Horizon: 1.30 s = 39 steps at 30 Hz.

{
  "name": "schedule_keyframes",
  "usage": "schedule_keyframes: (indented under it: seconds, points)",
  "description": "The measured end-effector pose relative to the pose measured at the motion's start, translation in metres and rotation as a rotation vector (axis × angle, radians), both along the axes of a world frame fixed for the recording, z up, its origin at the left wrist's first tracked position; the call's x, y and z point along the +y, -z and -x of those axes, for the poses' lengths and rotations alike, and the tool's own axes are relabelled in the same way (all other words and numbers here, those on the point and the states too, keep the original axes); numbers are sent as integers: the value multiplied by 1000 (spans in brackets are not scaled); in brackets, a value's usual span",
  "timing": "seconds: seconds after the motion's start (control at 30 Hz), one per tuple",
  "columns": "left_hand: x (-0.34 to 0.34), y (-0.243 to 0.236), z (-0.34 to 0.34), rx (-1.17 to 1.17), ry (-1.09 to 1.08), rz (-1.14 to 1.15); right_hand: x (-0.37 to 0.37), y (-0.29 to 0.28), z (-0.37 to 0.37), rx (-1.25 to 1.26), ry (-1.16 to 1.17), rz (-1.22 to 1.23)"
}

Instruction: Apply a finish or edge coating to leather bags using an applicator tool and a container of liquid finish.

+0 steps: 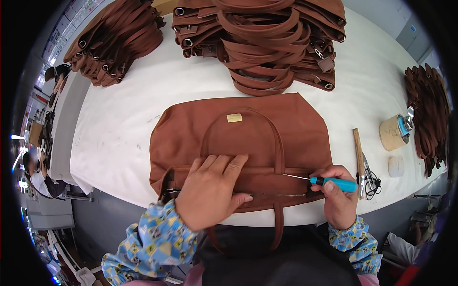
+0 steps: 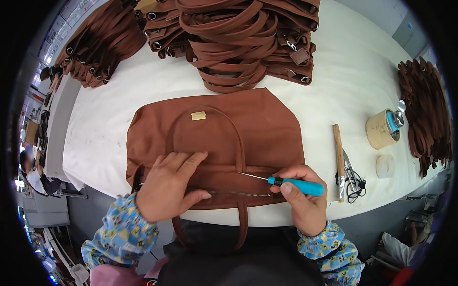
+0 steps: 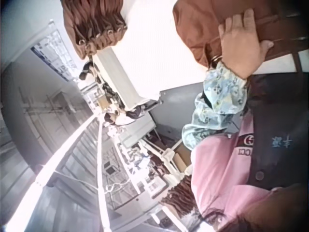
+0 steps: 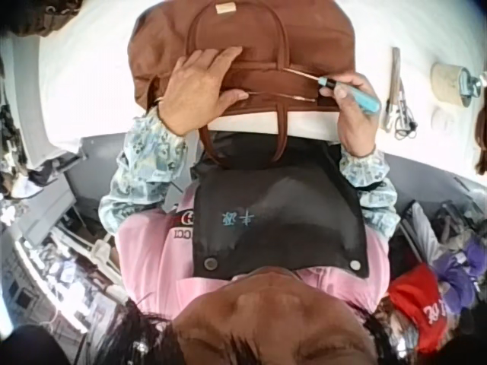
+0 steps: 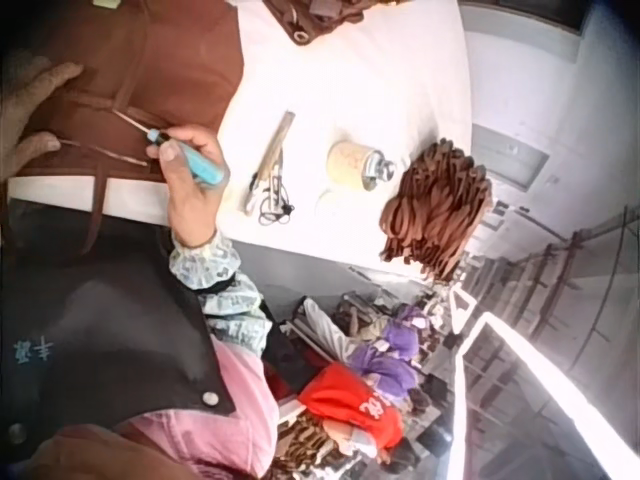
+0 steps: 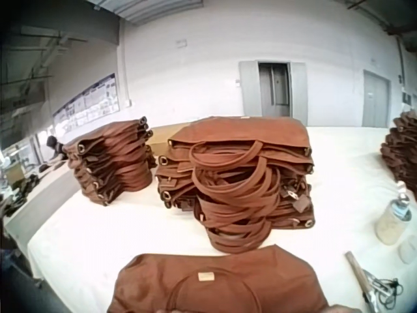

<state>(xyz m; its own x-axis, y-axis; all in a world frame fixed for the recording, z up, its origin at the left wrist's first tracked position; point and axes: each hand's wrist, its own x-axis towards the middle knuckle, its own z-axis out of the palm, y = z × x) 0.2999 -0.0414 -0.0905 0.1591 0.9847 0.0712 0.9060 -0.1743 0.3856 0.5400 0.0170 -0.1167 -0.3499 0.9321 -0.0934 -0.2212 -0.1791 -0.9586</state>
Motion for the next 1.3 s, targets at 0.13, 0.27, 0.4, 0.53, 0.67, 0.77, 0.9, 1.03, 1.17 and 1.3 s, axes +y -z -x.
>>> schedule_keyframes:
  seconds: [0.13,0.27,0.4,0.53,0.67,0.77,0.9,1.03,1.17,1.3]
  points:
    - [0,13,2,-41,-26,77,2,-2,-2,-5,-26,59]
    - [-4,14,0,-119,-6,59,0,-3,-5,32,-42,59]
    - [-3,19,-1,-130,5,51,0,0,-5,-19,-58,26]
    - [-8,19,-2,-115,-11,17,-4,-4,-1,-99,-99,-26]
    - [-11,16,-2,-96,-22,12,-6,-1,0,-99,-127,-35]
    - [-16,8,2,-340,-157,-215,-5,1,-2,-125,-86,-19]
    - [-66,-12,40,-601,-268,23,1,5,-9,-92,-15,-76]
    - [-128,19,41,-675,-357,363,3,5,-2,-59,-46,-49]
    - [-127,42,10,-1168,-626,407,1,2,-1,-82,-36,-49]
    - [-115,43,3,-1532,-731,443,-5,0,-3,-58,-12,-61]
